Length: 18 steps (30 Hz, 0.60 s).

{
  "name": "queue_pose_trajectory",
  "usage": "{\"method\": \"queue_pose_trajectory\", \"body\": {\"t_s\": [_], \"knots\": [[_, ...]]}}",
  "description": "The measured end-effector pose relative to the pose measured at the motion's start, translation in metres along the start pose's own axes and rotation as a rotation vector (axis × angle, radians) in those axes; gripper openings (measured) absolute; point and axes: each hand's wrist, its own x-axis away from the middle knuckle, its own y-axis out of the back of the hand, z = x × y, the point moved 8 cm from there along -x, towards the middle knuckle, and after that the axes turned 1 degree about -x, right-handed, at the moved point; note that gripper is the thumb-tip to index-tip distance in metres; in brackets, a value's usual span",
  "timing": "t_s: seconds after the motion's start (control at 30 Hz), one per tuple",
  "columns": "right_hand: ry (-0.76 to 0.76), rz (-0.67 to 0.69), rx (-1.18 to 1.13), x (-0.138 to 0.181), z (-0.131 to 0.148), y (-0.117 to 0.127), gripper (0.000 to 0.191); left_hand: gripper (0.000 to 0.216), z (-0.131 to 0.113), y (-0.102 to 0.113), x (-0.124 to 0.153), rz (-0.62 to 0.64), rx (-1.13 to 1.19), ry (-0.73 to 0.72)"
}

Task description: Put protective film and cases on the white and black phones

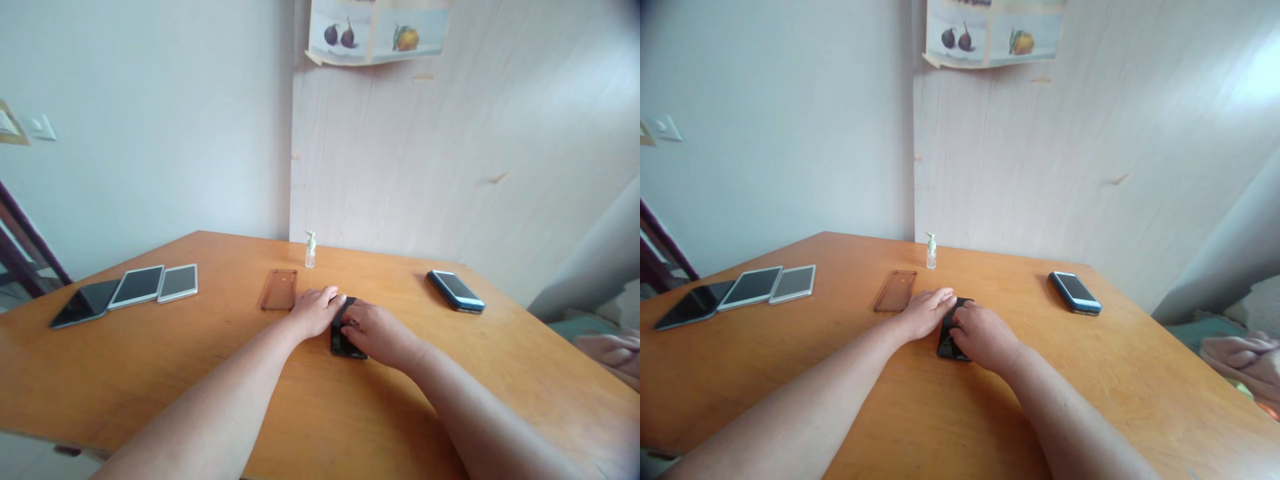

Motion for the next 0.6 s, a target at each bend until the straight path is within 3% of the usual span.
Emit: {"method": "queue_pose_trajectory", "body": {"t_s": [0.07, 0.13, 0.37, 0.6], "knots": [[0.121, 0.040, -0.080, 0.004, 0.016, -0.002, 0.017, 0.058, 0.000, 0.000, 0.000, -0.003, 0.006, -0.009], [0.129, 0.041, -0.110, 0.003, 0.012, -0.003, 0.022, 0.059, 0.000, -0.001, -0.001, -0.007, 0.003, -0.016], [-0.147, -0.091, -0.003, -0.009, -0.045, -0.005, 0.015, 0.065, 0.001, -0.002, 0.000, -0.004, 0.012, -0.022], [-0.205, -0.091, 0.018, -0.009, -0.041, -0.009, 0.012, 0.064, 0.001, -0.001, 0.000, -0.014, 0.008, -0.027]]}}
